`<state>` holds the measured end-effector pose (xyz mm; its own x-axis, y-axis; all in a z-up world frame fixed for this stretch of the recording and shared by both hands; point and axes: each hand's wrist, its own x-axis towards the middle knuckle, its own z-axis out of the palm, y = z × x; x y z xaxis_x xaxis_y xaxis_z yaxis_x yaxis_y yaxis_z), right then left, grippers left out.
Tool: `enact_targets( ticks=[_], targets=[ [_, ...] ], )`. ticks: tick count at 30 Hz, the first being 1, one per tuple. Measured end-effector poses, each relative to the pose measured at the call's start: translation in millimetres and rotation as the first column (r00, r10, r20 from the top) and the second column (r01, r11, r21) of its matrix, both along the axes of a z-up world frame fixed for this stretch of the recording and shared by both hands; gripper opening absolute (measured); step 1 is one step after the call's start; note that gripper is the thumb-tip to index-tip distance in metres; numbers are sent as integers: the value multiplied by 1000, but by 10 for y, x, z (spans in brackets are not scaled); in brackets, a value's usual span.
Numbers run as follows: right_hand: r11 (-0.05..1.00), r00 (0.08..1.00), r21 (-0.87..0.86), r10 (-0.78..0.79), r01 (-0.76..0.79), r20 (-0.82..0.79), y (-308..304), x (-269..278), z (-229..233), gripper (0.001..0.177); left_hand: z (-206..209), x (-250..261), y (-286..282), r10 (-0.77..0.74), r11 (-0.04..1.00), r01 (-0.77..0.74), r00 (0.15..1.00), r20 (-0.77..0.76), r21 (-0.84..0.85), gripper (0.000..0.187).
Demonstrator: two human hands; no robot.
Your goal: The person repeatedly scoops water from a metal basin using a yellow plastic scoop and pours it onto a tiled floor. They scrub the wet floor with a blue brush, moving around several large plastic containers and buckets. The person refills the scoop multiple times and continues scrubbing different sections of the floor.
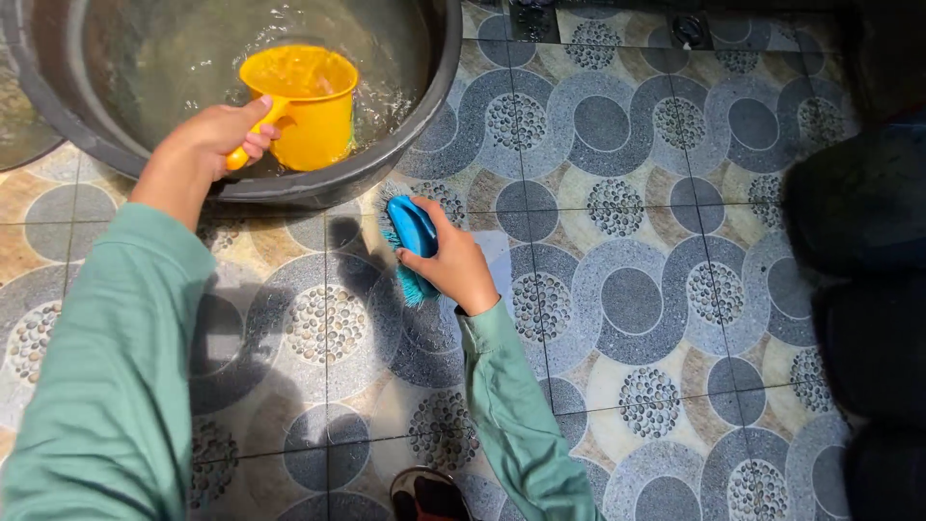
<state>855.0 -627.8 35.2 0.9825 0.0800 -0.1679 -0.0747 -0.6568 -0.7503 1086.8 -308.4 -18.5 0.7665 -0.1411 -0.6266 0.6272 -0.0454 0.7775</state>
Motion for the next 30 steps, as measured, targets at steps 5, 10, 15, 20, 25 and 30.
enact_targets(
  ticks=[5,10,15,20,25,30],
  targets=[
    [988,991,82,132,-129,-30,51,-270,137,69,1226,-911,127,-80,994,55,959,271,97,36],
    [969,964,63,243,-238,-104,256,-527,219,76,1773,-1936,350,200,979,-171,889,411,-108,30],
    [900,888,-3,430,-436,-166,878,-699,271,68,2237,-3392,839,394,919,-335,807,440,-208,34],
    [718,694,193,696,-668,-185,2076,-1096,97,53,2312,-5314,1018,594,794,-573,661,459,-202,38],
    [348,314,271,935,-897,-163,3291,-1943,-7,43,1824,-7006,915,856,484,-832,387,342,-271,39],
    [-73,-72,5,956,-997,-285,3925,-3213,145,61,1233,-8600,737,951,196,-956,130,280,-220,45]
  ],
)
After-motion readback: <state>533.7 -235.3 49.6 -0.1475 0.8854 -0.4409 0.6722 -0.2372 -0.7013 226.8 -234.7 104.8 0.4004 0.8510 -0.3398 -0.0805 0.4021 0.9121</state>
